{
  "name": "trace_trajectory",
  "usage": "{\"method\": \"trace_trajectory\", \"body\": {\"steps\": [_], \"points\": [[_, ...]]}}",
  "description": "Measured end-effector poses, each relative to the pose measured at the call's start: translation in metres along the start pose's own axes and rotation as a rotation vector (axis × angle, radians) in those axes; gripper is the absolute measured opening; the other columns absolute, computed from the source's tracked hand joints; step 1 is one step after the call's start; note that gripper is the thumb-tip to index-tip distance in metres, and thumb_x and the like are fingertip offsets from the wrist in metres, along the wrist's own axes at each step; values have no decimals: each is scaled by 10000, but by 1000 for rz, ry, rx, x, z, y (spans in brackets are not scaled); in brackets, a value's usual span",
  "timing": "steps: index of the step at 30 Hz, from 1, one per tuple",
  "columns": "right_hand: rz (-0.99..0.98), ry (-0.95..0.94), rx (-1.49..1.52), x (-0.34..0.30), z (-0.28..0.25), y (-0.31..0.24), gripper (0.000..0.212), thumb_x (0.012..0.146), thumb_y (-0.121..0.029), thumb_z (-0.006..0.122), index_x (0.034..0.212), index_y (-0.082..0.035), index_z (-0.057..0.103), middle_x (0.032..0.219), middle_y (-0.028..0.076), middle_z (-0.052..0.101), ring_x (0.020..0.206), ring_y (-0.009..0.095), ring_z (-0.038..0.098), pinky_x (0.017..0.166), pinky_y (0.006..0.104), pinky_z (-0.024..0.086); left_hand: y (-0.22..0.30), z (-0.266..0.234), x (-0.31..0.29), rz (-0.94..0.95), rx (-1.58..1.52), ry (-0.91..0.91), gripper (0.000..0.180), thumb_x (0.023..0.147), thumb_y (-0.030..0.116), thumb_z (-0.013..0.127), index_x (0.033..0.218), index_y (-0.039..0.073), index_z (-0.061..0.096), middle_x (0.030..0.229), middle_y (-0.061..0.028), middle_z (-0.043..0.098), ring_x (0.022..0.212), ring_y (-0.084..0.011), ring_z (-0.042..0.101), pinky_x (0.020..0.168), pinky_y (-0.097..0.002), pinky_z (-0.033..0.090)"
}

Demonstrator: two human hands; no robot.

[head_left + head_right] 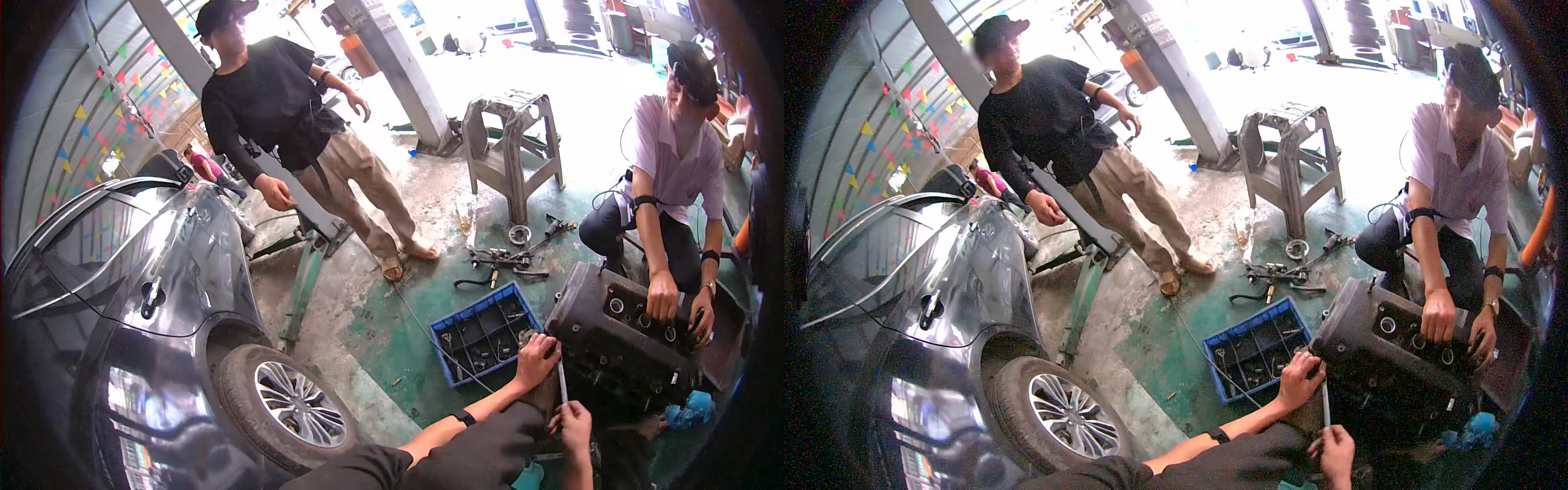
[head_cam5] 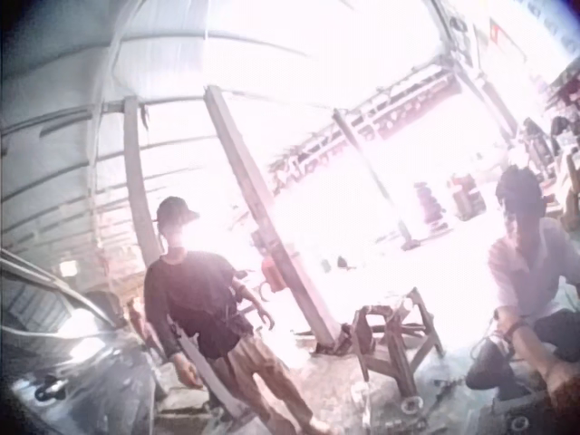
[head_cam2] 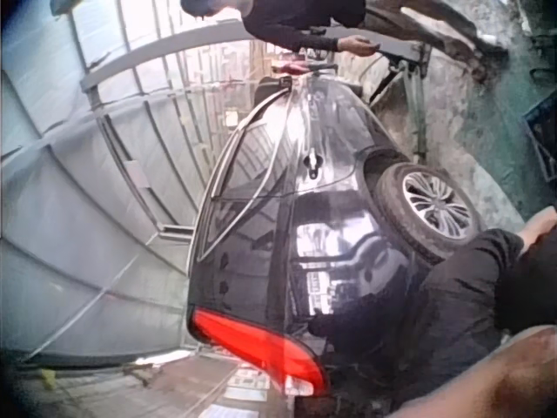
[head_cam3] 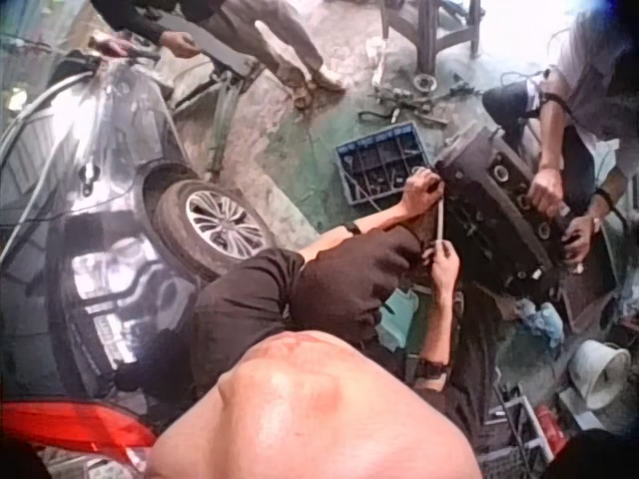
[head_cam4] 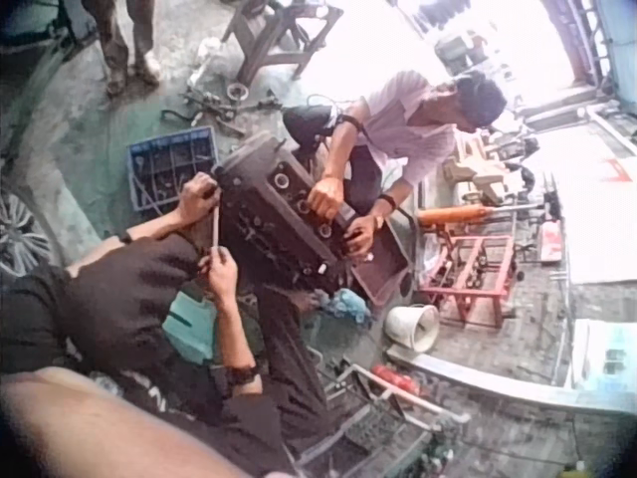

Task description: The person uses a wrench to tighten bolts on a car engine block while another person assists by holding the block steady. The camera wearer repeatedly positions the wrench and turns it to secure fasteners on the engine's surface.

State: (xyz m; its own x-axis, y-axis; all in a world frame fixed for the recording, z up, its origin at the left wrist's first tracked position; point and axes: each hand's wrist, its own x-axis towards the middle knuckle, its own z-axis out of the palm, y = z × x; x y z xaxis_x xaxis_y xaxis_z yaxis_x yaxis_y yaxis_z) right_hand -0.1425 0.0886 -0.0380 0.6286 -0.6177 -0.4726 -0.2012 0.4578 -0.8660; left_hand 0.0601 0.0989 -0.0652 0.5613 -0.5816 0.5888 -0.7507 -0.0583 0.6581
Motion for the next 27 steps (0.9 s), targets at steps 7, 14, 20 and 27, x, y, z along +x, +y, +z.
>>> {"method": "trace_trajectory", "body": {"steps": [7,14,20,27], "points": [[-118,188,-200,-27,-83,-59,260,981,-184,469,797,-29,567,535,5,466,448,86,398,452,251,340,-7,9,1,10,-40,42,83,719,78,655,709,50,577,692,-144,550,650,-331,551,586,-417,455],[5,287,-191,-35,-140,-84,289,953,-226,528,789,-12,632,469,-27,407,377,58,338,372,224,268,1,7,-5,-89,-75,-34,141,749,75,688,814,34,570,743,-124,561,716,-311,545,626,-401,455],[-54,260,-172,-29,-139,-84,274,954,-232,543,819,-15,642,486,-50,398,394,36,308,377,215,236,1,8,-2,-18,-35,7,138,763,76,685,814,30,564,735,-122,556,713,-315,538,605,-401,442],[-1,233,-78,-27,-129,-85,266,956,-221,540,810,-29,652,499,-57,409,399,35,308,370,217,227,1,8,-4,-68,-45,-16,137,770,86,677,812,34,558,726,-120,544,706,-312,530,601,-401,434]]}}
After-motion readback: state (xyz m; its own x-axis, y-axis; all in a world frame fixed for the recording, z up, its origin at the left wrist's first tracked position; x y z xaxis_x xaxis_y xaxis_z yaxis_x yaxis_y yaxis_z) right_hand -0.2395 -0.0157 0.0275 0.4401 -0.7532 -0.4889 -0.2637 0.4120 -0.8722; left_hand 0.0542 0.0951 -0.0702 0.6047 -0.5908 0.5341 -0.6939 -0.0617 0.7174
